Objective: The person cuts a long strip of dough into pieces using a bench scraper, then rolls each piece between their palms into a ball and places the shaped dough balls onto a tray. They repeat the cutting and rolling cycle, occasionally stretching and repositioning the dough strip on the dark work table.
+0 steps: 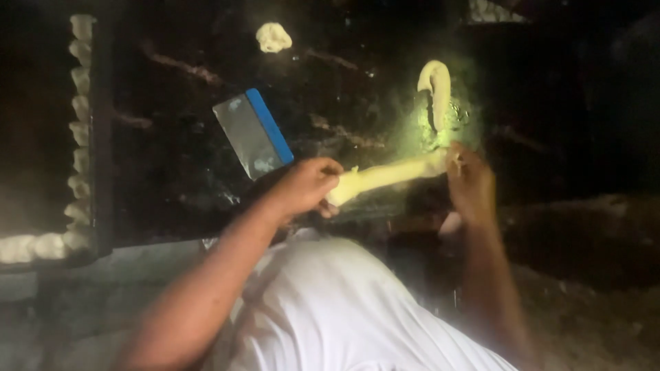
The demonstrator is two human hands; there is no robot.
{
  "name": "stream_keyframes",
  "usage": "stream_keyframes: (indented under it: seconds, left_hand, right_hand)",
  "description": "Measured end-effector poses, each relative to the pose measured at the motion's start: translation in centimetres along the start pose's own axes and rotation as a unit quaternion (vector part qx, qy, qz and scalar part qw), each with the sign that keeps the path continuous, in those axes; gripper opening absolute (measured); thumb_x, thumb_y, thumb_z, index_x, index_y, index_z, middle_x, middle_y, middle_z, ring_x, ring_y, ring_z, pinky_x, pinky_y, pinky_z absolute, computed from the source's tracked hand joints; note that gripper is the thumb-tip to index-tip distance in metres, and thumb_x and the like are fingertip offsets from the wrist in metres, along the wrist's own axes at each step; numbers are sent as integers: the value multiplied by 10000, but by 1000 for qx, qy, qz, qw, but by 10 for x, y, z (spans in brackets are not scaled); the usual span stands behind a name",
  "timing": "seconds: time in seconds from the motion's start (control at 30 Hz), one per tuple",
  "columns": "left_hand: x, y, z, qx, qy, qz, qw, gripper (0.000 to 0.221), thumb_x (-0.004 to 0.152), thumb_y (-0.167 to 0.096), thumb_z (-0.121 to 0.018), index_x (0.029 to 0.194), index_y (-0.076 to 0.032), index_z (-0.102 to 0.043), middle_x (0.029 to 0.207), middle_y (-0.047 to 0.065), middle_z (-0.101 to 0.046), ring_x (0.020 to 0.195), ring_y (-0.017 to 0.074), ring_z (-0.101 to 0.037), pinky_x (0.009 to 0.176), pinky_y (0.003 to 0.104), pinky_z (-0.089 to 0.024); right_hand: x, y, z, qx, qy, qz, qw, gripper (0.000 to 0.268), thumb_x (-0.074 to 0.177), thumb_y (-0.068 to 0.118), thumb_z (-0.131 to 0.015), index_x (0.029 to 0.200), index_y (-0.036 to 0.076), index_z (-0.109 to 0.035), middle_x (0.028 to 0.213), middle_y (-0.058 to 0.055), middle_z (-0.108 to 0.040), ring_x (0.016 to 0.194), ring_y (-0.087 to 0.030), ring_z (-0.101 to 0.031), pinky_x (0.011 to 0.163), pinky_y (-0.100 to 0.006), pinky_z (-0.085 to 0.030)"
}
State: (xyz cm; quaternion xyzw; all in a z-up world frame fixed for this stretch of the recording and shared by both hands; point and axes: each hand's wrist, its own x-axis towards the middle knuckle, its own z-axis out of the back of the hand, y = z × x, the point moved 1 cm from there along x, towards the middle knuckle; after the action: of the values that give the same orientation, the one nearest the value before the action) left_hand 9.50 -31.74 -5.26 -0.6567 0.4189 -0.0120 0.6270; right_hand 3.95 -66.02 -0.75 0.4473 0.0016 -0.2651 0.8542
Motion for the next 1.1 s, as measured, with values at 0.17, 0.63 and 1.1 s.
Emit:
stream_keyframes:
  seconds: [0.17,0.63,1.1]
  left_hand:
    - [-28,-36,-26,290,-100,-108,946,542,836,-297,-788,1290,-62,-606,986,242,-768,860,342,-757,745,418,-597]
    - [-29,-46,-31,265,-107,-93,954,325,846,-211,-767,1141,-93,-699,832,180,-786,648,222,-751,640,360,-581]
    - [10,-36,-37,176,-47,-60,981,280,908,-153,-744,1147,-13,-697,817,125,-759,571,145,-715,508,291,-600]
  right_hand:
    - [-3,-22,-3,-171,-116,296,933,345,1042,195,-690,1329,4,-664,1261,-218,-710,1148,-308,-694,992,-376,-550]
    - [-16,25,-11,124,29,135,983,294,878,92,-789,1102,85,-599,1045,-58,-629,947,-164,-596,812,-303,-530]
    - [30,-79,57,-229,-148,224,936,219,1112,204,-663,1245,52,-748,1154,-167,-761,1007,-273,-745,903,-424,-602]
